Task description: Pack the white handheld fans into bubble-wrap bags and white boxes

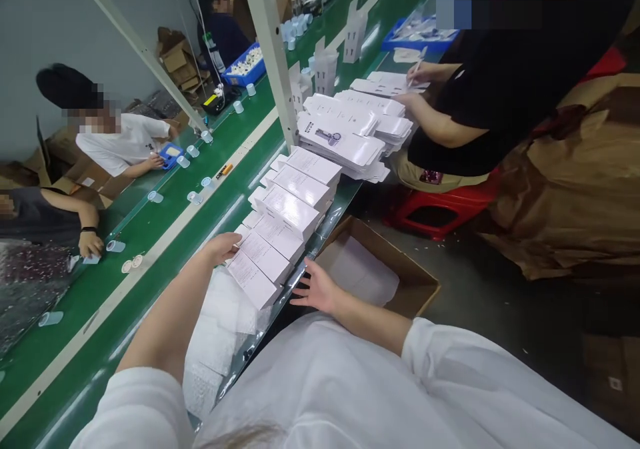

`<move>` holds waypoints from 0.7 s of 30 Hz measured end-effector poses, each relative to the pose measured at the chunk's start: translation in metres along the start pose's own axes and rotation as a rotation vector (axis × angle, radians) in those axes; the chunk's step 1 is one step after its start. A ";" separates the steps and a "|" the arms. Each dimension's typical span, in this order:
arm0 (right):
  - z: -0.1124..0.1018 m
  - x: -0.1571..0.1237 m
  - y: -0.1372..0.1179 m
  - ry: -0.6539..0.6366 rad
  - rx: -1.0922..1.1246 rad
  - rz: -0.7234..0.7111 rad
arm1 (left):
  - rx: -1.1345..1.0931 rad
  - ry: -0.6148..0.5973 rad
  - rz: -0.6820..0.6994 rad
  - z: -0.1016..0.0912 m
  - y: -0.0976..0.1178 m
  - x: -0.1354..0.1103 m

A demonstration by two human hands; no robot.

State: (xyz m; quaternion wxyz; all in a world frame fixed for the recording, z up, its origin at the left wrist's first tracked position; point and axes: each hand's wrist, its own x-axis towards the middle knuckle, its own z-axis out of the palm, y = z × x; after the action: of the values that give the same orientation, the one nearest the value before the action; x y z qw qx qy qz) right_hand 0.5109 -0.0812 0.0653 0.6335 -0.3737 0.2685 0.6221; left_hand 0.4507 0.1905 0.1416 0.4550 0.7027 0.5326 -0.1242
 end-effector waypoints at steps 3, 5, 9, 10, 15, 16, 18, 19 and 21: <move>0.004 0.007 -0.008 -0.046 0.067 0.094 | 0.022 0.093 0.050 -0.016 -0.021 -0.013; 0.006 0.011 -0.012 -0.041 0.105 0.123 | 0.007 0.208 0.093 -0.024 -0.048 -0.033; 0.014 0.012 -0.010 -0.048 0.153 0.219 | -0.355 0.033 -0.099 0.004 -0.105 -0.088; 0.017 0.011 -0.008 -0.050 0.159 0.250 | -0.499 -0.095 -0.138 0.020 -0.113 -0.098; 0.027 0.007 0.006 -0.012 0.127 0.301 | -0.949 -0.149 -0.156 0.091 -0.121 -0.111; 0.025 0.006 0.009 0.019 0.074 0.291 | -0.960 -0.134 -0.146 0.094 -0.122 -0.109; 0.014 0.004 0.018 0.059 -0.126 0.256 | -0.967 -0.113 -0.127 0.088 -0.132 -0.110; 0.006 0.003 0.023 0.046 -0.267 0.238 | -0.978 -0.104 -0.117 0.081 -0.141 -0.113; -0.012 0.002 0.036 -0.077 -0.592 0.203 | -1.018 -0.104 -0.095 0.062 -0.168 -0.124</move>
State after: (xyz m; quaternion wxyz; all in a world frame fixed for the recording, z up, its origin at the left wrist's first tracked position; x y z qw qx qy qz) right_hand 0.4773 -0.0912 0.0518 0.4418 -0.4893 0.0876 0.7468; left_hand 0.2749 0.0668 0.1040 0.7593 0.3599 0.5336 0.0957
